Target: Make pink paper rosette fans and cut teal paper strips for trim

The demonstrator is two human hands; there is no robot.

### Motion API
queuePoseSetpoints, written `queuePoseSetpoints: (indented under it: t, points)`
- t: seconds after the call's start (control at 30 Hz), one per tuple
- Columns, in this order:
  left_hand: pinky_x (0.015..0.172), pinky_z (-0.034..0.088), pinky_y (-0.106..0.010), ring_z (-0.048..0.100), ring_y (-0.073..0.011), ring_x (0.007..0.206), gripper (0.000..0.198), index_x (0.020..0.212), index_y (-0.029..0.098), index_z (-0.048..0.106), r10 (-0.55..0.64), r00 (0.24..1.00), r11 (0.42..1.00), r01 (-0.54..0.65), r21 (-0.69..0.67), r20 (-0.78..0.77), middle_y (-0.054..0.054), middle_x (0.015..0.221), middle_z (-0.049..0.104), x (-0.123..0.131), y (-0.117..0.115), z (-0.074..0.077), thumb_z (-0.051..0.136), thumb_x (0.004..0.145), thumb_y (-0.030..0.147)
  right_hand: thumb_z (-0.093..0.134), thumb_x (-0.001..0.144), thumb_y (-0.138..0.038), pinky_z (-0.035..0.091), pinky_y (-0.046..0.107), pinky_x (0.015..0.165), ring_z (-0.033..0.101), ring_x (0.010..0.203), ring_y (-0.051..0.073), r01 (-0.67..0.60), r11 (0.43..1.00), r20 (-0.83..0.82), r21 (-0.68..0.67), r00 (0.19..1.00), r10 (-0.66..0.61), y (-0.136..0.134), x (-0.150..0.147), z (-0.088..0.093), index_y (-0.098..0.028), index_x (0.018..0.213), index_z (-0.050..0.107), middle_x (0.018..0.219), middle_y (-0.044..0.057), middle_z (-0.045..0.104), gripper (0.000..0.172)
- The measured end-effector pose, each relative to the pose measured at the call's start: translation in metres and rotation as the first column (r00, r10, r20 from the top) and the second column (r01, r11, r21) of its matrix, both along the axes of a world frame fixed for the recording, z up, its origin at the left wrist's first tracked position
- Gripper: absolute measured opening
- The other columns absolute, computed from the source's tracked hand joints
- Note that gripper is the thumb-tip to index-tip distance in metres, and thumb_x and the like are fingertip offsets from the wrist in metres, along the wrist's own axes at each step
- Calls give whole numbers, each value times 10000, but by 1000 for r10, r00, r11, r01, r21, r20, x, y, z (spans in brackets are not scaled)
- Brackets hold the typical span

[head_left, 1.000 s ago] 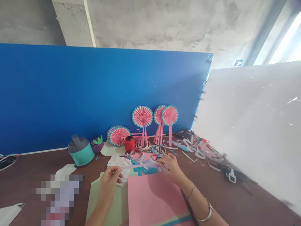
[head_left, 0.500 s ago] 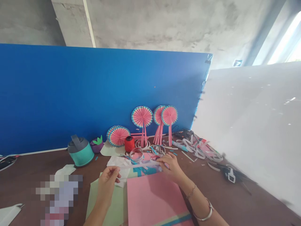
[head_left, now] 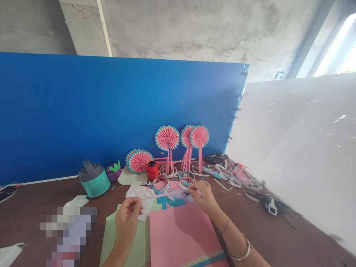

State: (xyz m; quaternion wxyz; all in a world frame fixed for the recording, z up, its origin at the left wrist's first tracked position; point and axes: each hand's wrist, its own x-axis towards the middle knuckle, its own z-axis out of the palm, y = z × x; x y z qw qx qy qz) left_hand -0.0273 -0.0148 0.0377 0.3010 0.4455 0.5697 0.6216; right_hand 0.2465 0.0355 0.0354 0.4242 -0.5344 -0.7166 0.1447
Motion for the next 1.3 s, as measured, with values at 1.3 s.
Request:
queuePoseSetpoints:
  t: [1.3]
  points:
    - [616,549,-290,642,-175,614,233,732,190,639,155,976,972,-123,200,-154,-51,753,685,4,-10,7,640,732,423,506,833,-334,371,410,881,578,769,219,-70,997,-50,23,996,71,0,7,7,-228,715,655,722,39,664,217]
